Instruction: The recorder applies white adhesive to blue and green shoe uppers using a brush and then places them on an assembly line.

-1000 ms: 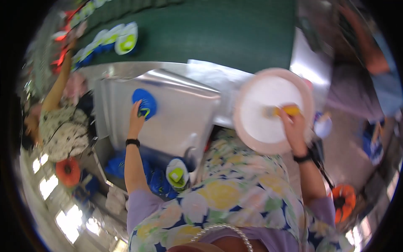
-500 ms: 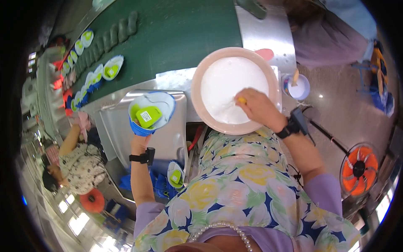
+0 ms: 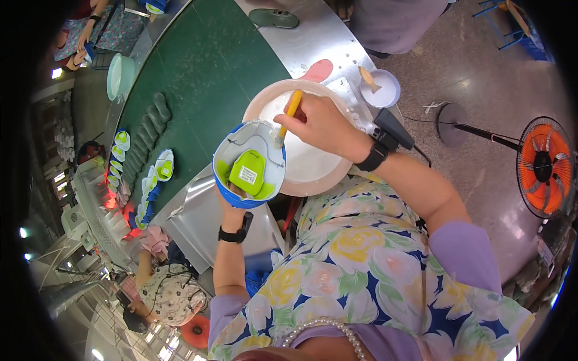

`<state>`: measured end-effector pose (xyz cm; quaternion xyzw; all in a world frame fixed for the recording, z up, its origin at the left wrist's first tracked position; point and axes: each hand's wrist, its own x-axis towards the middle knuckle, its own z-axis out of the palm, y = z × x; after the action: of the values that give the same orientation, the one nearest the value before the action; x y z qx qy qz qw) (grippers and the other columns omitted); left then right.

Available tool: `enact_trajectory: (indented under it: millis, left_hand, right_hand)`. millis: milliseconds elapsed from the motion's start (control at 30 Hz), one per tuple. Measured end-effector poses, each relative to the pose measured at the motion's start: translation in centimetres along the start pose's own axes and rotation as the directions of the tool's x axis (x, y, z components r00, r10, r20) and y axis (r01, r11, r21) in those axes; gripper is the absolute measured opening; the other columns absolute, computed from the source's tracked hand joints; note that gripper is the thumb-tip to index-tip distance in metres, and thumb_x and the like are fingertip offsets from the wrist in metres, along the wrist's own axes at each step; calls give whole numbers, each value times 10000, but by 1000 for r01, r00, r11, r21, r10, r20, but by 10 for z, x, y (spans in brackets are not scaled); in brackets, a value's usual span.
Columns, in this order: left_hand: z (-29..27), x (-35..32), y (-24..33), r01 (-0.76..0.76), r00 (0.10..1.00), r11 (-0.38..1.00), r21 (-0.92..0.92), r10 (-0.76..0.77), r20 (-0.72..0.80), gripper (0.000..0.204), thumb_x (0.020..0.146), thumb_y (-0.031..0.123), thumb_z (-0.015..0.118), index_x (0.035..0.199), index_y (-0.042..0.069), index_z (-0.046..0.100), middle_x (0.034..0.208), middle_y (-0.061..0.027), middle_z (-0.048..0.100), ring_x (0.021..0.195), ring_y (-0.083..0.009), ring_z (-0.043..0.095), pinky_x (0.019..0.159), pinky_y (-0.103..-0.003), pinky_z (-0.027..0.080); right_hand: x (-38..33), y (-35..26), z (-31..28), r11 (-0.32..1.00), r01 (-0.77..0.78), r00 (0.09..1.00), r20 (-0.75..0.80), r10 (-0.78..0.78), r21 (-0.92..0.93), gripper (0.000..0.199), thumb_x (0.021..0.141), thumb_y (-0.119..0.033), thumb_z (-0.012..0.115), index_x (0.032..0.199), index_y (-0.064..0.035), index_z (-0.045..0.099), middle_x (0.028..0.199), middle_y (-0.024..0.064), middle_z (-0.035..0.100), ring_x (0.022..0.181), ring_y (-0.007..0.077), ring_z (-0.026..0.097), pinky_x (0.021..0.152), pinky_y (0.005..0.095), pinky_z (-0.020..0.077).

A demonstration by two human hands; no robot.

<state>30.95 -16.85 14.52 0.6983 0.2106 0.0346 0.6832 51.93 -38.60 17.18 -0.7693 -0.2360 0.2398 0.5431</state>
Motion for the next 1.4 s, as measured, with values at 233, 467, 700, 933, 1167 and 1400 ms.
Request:
enact_trajectory:
  millis: [233, 467, 700, 933, 1167, 1400]
  left_hand:
    - [26, 12, 27, -363, 852, 711, 602, 515, -95, 435, 861, 99, 631, 1274, 4, 530, 1220, -172, 586, 1129, -288, 569, 973, -372, 437]
    - [2, 13, 21, -279, 888, 684, 674, 451, -91, 414, 860, 102, 634, 1254, 16, 541, 1132, -146, 620, 1068, -277, 600, 925, -371, 475]
    - [10, -8, -16, 639, 758, 408, -652, -481, 442, 367, 966, 309, 505, 1230, 59, 553, 1137, -110, 638, 942, -216, 663, 718, -307, 569]
    - [35, -27, 2, 564, 773, 378, -734, -554, 309, 408, 965, 346, 507, 1269, 74, 530, 1217, -84, 610, 1060, -215, 619, 880, -368, 534]
    - [5, -30, -11, 467, 821, 439, -767, -538, 192, 418, 958, 342, 507, 1285, 82, 527, 1229, -91, 607, 1100, -255, 600, 946, -431, 491]
    - [-7, -22, -5, 383, 876, 465, -798, -457, 154, 422, 948, 343, 530, 1282, 86, 528, 1221, -100, 611, 1095, -267, 605, 940, -453, 498]
  right_hand:
    - [-26, 2, 30, 928, -230, 972, 14, 236, 292, 337, 834, -267, 699, 851, 54, 600, 699, 103, 641, 608, 161, 620, 556, 274, 482]
    - [-28, -17, 23, 783, -292, 956, 146, 254, 550, 249, 862, -193, 683, 920, 34, 599, 759, 67, 646, 653, 103, 616, 574, 222, 474]
    - [-20, -10, 13, 890, 272, 955, 15, -298, 366, 138, 868, -102, 654, 973, -29, 602, 887, 69, 654, 797, 173, 639, 708, 286, 493]
    - [-10, -10, 24, 836, 528, 829, 121, -546, 150, 132, 849, -142, 646, 927, -51, 591, 875, 123, 636, 810, 324, 623, 718, 371, 492]
    - [-19, -19, 0, 977, 199, 905, 368, -215, 83, 133, 843, -153, 641, 905, -46, 592, 846, 128, 637, 785, 337, 610, 702, 376, 476]
    - [-13, -15, -5, 880, 470, 825, 320, -466, 69, 130, 839, -112, 663, 933, -44, 605, 896, 132, 631, 811, 312, 614, 720, 372, 477]
